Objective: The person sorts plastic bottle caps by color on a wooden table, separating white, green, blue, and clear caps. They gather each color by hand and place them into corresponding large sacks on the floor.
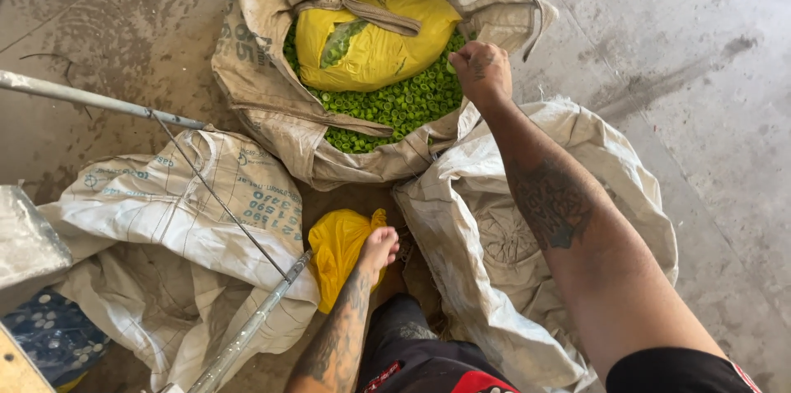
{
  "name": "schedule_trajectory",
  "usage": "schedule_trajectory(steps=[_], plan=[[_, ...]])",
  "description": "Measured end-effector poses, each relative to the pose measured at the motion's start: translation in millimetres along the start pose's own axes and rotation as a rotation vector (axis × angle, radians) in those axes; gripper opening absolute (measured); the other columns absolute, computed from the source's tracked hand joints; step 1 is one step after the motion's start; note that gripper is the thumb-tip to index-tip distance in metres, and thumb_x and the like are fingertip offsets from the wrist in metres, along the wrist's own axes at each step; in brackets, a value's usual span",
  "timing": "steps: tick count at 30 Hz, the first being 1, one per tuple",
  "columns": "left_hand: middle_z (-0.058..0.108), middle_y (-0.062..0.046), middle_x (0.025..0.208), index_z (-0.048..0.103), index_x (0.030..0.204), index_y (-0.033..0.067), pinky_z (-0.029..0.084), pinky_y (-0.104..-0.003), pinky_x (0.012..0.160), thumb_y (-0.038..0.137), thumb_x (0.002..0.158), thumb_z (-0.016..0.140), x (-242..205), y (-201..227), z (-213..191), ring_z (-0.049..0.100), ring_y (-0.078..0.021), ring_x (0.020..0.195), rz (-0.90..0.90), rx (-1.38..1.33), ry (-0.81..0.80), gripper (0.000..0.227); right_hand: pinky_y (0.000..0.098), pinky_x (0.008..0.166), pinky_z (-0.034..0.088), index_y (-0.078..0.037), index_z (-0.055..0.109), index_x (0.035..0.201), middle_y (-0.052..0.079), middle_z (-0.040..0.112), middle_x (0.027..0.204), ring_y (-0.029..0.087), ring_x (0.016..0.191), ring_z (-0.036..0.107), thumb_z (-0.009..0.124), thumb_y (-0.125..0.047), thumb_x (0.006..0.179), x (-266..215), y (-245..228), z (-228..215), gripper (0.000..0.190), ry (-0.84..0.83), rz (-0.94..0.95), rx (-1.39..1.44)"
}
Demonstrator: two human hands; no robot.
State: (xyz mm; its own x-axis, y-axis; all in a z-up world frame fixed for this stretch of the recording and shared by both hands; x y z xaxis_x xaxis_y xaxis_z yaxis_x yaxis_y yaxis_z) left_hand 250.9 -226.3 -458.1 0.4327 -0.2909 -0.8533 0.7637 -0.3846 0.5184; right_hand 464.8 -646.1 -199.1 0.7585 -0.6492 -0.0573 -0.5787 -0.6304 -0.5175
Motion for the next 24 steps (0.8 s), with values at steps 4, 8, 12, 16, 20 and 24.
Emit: schedule_trajectory(steps=[4, 8, 12, 16, 20, 24], plan=[[0.07, -0.004, 0.116, 0.065, 0.13, 0.0142, 0.061, -0.031, 0.08, 0.037, 0.094, 0.068, -38, -1, -16, 0.072, -0.0136, 0.095, -0.046, 0.01, 0.025, 0.042, 0.0543, 0.086, 0.057, -0.014, 0.078, 0.096, 0.018, 0.075, 0.093, 0.042, 0.098, 0.072, 0.078, -0.022, 0.086, -6, -40, -37, 0.013, 0.093, -0.08, 0.121], [0.066, 0.004, 0.108, 0.068, 0.12, 0.0183, 0.052, -0.028, 0.079, 0.032, 0.098, 0.059, -90, 29, -22, 0.063, -0.0093, 0.094, -0.02, 0.057, 0.029, 0.028, 0.0326, 0.078, 0.053, -0.016, 0.065, 0.095, 0.002, 0.068, 0.099, 0.015, 0.086, 0.061, 0.065, -0.023, 0.098, -45, -46, -37, 0.007, 0.0, 0.069, 0.185], [0.069, 0.003, 0.112, 0.068, 0.126, 0.0164, 0.054, -0.029, 0.085, 0.035, 0.097, 0.058, -135, 69, -18, 0.066, -0.0097, 0.1, 0.118, 0.06, 0.025, 0.036, 0.034, 0.073, 0.054, -0.011, 0.071, 0.104, 0.005, 0.073, 0.092, 0.016, 0.08, 0.065, 0.049, -0.037, 0.106, -153, -25, -24, 0.035, -0.202, 0.107, 0.179], [0.069, -0.002, 0.101, 0.068, 0.127, 0.0128, 0.054, -0.027, 0.073, 0.042, 0.096, 0.057, -149, 31, -15, 0.065, -0.0114, 0.092, 0.271, 0.062, 0.046, 0.044, 0.0352, 0.057, 0.031, -0.016, 0.05, 0.062, -0.004, 0.047, 0.06, 0.011, 0.061, 0.04, 0.05, -0.028, 0.091, -316, -15, -18, 0.031, -0.25, 0.105, 0.451], [0.071, 0.003, 0.103, 0.069, 0.123, 0.0144, 0.049, -0.02, 0.081, 0.035, 0.096, 0.067, -185, -37, -18, 0.063, -0.0045, 0.09, 0.524, -0.01, -0.013, 0.034, 0.0318, 0.073, 0.051, -0.004, 0.057, 0.125, 0.01, 0.063, 0.097, 0.017, 0.085, 0.061, 0.063, -0.02, 0.097, -443, -9, 35, 0.032, -0.484, 0.247, 1.042], [0.067, 0.006, 0.099, 0.07, 0.127, 0.0237, 0.043, -0.021, 0.077, 0.053, 0.093, 0.064, -367, -45, -54, 0.059, -0.0065, 0.088, 0.576, 0.129, 0.05, 0.046, 0.0397, 0.089, 0.059, 0.002, 0.063, 0.128, 0.02, 0.073, 0.112, 0.027, 0.097, 0.07, 0.064, -0.016, 0.096, -506, -54, 37, 0.037, -0.708, 0.083, 1.047]])
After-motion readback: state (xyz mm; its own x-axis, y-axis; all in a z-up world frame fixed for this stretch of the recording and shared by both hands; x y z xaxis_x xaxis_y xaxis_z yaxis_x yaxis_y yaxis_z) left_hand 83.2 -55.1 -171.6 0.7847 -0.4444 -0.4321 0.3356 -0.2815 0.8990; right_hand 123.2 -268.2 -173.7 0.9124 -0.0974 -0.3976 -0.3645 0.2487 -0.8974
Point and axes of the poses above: each hand's wrist, its own x-axis towards the middle knuckle, its own z-axis out of the palm, y = z × x, the point moved 9 cm from there along x, towards the middle knuckle
